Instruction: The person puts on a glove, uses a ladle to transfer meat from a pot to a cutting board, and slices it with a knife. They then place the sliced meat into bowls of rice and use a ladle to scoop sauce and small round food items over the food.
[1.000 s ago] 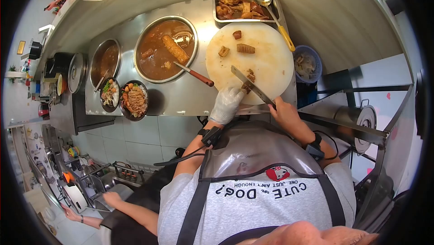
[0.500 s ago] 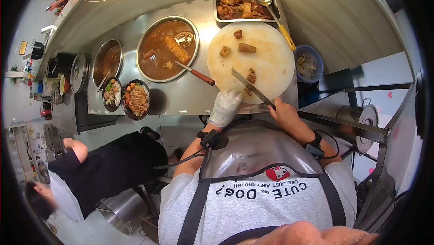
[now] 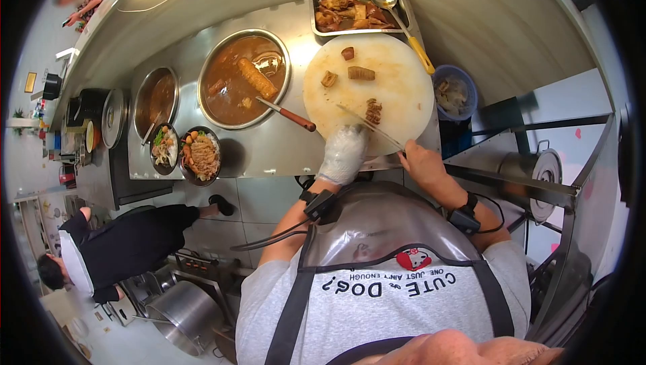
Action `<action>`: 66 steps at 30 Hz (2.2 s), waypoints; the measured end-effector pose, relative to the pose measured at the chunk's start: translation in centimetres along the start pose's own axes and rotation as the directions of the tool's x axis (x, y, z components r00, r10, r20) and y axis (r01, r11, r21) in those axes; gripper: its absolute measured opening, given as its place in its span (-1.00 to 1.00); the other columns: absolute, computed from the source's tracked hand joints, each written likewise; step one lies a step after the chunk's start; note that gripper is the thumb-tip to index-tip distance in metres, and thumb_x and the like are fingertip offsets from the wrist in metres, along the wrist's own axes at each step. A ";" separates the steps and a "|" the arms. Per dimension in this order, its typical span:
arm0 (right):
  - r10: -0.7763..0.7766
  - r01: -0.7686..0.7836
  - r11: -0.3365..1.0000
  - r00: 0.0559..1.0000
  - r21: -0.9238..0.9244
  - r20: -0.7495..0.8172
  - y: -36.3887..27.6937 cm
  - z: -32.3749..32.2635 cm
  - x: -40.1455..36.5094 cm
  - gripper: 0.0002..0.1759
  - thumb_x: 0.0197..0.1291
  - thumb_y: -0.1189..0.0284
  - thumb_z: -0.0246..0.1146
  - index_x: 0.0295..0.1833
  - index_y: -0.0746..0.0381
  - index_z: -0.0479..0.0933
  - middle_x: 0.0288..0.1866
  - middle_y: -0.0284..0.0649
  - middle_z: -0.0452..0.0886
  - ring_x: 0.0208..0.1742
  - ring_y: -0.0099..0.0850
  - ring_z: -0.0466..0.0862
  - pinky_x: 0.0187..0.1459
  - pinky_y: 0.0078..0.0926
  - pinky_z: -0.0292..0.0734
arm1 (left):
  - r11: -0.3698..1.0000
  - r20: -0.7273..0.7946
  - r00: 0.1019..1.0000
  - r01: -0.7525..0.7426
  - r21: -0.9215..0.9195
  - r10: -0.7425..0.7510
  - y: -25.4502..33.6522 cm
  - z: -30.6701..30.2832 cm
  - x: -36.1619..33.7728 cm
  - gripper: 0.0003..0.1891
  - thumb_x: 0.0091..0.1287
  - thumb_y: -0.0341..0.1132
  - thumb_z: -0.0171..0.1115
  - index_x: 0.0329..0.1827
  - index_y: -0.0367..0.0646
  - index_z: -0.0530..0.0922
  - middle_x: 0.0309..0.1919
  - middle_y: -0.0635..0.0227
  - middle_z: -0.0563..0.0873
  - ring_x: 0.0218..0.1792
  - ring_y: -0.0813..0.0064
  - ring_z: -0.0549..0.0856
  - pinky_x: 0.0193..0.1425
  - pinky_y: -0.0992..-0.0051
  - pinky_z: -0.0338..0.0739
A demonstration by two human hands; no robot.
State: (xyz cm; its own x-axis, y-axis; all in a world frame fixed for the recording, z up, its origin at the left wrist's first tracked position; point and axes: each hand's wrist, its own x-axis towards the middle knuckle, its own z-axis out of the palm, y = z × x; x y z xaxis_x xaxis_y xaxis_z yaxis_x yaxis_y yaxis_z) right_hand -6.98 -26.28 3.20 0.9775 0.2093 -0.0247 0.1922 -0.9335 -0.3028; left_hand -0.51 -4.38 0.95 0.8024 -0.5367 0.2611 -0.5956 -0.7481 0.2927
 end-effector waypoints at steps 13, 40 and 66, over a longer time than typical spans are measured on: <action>0.028 -0.032 0.985 0.999 0.172 0.023 -0.6 -2.7 -0.1 -0.67 0.31 0.28 0.32 -0.23 0.29 0.37 -0.54 0.07 0.61 -0.46 0.12 0.66 -0.42 0.01 0.58 | 0.995 0.056 0.994 0.095 0.019 -0.096 -1.1 -1.8 -2.3 -0.89 0.21 -0.29 0.30 -0.29 -0.10 0.61 -0.36 0.20 0.66 -0.27 0.09 0.66 -0.15 0.14 0.54; 0.048 -0.076 0.963 0.992 0.260 0.112 -0.2 -3.0 -0.3 -0.64 0.34 0.25 0.29 -0.21 0.33 0.39 -0.57 0.10 0.59 -0.46 0.14 0.66 -0.40 0.05 0.56 | 0.992 -0.087 0.989 0.111 -0.062 -0.116 -1.1 -1.3 -2.1 -0.88 0.11 -0.35 0.36 -0.41 -0.12 0.57 -0.40 0.20 0.62 -0.34 0.03 0.63 -0.23 0.10 0.53; 0.502 -0.632 0.323 0.745 0.705 0.438 2.2 -2.8 -1.2 -0.68 0.47 0.23 0.20 -0.03 0.31 0.45 -0.52 -0.31 0.47 -0.68 -0.61 0.41 -0.66 -0.52 0.36 | 0.995 -0.150 0.983 0.096 -0.041 -0.101 1.4 -0.7 4.7 -0.59 0.23 -0.23 0.34 0.12 -0.15 0.57 0.14 0.05 0.61 0.13 0.00 0.59 0.21 0.08 0.46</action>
State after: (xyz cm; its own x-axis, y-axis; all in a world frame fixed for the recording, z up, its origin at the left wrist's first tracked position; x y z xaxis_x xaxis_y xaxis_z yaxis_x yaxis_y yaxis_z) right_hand -7.50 -29.42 5.20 0.7873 -0.1850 -0.5882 -0.6166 -0.2283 -0.7535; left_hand 2.37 -7.70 3.24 0.8438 -0.3933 0.3652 -0.5166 -0.7797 0.3539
